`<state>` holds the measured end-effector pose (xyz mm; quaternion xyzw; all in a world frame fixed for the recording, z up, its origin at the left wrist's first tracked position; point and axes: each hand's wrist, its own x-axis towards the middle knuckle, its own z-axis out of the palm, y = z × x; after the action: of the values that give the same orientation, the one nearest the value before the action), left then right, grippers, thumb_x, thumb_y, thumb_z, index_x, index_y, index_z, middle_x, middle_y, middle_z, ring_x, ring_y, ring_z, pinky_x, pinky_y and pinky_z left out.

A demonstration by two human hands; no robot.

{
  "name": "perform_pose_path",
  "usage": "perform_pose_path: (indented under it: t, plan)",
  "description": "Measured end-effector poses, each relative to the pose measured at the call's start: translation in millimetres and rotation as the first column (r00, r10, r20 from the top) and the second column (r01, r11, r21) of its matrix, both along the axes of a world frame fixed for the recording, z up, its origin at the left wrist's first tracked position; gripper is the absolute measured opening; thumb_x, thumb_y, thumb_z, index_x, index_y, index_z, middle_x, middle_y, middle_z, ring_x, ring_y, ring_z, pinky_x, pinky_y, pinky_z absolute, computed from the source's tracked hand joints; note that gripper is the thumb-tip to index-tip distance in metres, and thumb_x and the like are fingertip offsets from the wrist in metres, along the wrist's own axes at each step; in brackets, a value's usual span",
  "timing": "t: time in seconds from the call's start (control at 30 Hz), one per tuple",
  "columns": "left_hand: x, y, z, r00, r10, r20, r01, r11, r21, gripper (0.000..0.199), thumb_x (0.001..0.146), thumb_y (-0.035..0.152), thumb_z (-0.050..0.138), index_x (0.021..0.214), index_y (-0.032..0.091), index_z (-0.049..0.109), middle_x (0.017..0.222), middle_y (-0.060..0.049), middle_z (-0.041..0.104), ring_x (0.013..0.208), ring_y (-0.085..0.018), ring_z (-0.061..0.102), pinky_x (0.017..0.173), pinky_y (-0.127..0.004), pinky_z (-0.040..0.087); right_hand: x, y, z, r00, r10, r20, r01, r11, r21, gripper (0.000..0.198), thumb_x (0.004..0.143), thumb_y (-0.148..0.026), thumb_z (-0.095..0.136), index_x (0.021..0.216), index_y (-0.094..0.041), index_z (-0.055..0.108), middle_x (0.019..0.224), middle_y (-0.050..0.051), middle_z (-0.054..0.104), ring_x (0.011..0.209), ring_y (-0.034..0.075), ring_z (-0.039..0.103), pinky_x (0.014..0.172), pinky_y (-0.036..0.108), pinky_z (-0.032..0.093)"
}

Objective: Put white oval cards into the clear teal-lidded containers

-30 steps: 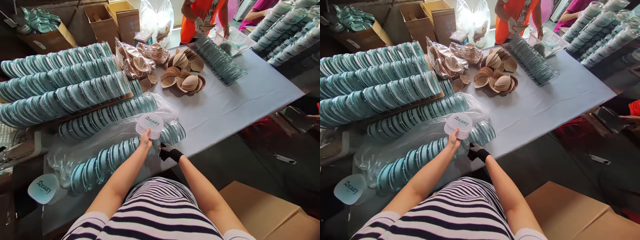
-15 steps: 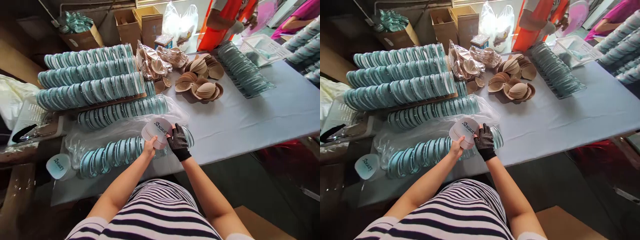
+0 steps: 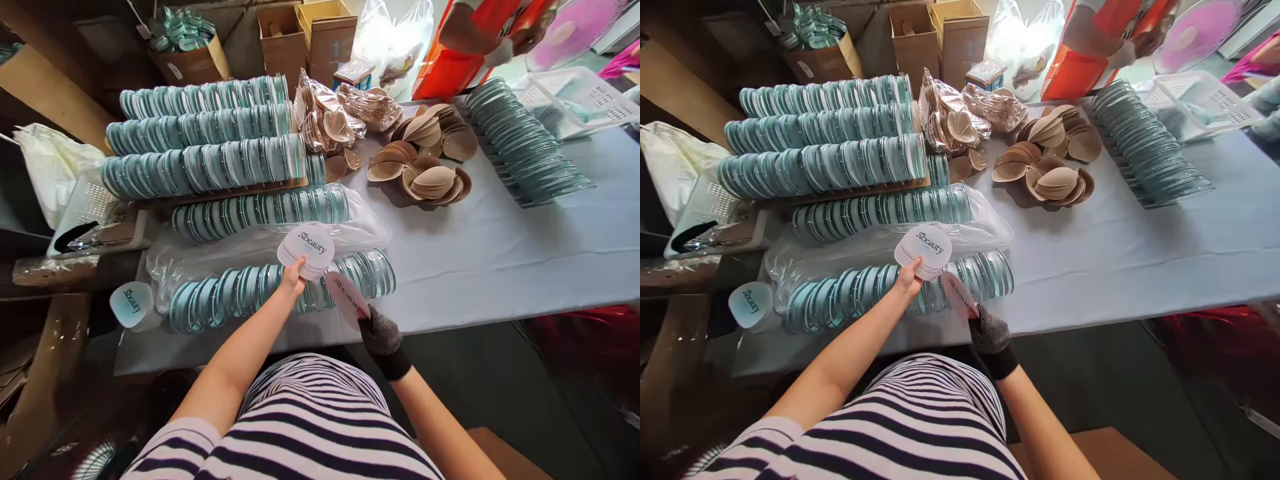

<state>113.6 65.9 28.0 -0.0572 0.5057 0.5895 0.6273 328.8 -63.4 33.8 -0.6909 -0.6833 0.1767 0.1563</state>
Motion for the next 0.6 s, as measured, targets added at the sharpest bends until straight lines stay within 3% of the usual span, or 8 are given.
perform_pose_path:
  t: [0.07,0.13,0.27,0.4,0.5,0.6]
  plan:
    - [-2,2,-4.9,1.000,-0.014,0.013,0.014,1.000,-0.025,0.030,0.079,0.003,0.064,0.106,0.016,0.067,0.108,-0.008,0.073,0.104,-0.022,0.068,0.094,-0.039,0.054,-10,-33,-4,0.990,0.109,0.092,-0.097,0.988,-0.122,0.038,0.094,-0.033,0.037,0.114,-0.022,0.068,0.078,0.007,0.073,0.063,0.017,0.065,0.055,0.023,0.040]
    - [-4,3,-9.0,0.999,-0.034,0.031,0.035,0.999,-0.036,0.027,0.081,0.004,0.064,0.105,0.016,0.067,0.108,-0.008,0.073,0.106,-0.022,0.067,0.095,-0.039,0.054,-29,-47,-8,0.976,0.153,0.154,-0.112,0.962,-0.248,0.037,0.096,-0.029,0.037,0.121,-0.025,0.064,0.080,0.005,0.073,0.067,0.017,0.067,0.056,0.022,0.039]
    - [-8,2,-13.1,0.992,-0.091,0.093,0.095,0.995,-0.032,0.027,0.081,0.006,0.064,0.105,0.017,0.067,0.111,-0.008,0.072,0.106,-0.022,0.067,0.095,-0.040,0.054,-78,-17,-15,0.966,0.122,0.229,-0.021,0.916,-0.401,0.038,0.099,-0.028,0.033,0.126,-0.021,0.059,0.088,0.010,0.073,0.079,0.019,0.069,0.062,0.024,0.040]
    - [-10,2,-13.7,0.982,-0.147,0.117,0.149,0.989,-0.002,0.029,0.080,0.006,0.065,0.107,0.017,0.067,0.114,-0.009,0.071,0.109,-0.022,0.066,0.095,-0.038,0.054,-106,20,-10,0.954,-0.002,0.301,0.151,0.868,-0.473,0.037,0.098,-0.035,0.035,0.121,-0.016,0.056,0.095,0.013,0.072,0.087,0.025,0.069,0.068,0.029,0.043]
    - [-11,3,-12.8,0.980,-0.159,0.116,0.162,0.987,-0.012,0.031,0.080,0.006,0.064,0.109,0.018,0.066,0.116,-0.008,0.071,0.111,-0.022,0.065,0.094,-0.036,0.054,-109,18,-3,0.941,-0.074,0.331,0.236,0.843,-0.483,0.032,0.098,-0.036,0.037,0.117,-0.018,0.056,0.094,0.010,0.072,0.085,0.023,0.069,0.069,0.029,0.044]
    - [-12,3,-11.6,0.979,-0.168,0.114,0.173,0.984,-0.036,0.036,0.080,0.006,0.065,0.114,0.019,0.064,0.119,-0.007,0.069,0.113,-0.022,0.064,0.094,-0.036,0.055,-111,7,-5,0.952,-0.101,0.289,0.224,0.874,-0.431,0.030,0.099,-0.030,0.034,0.112,-0.019,0.059,0.099,0.009,0.071,0.089,0.020,0.068,0.071,0.027,0.043]
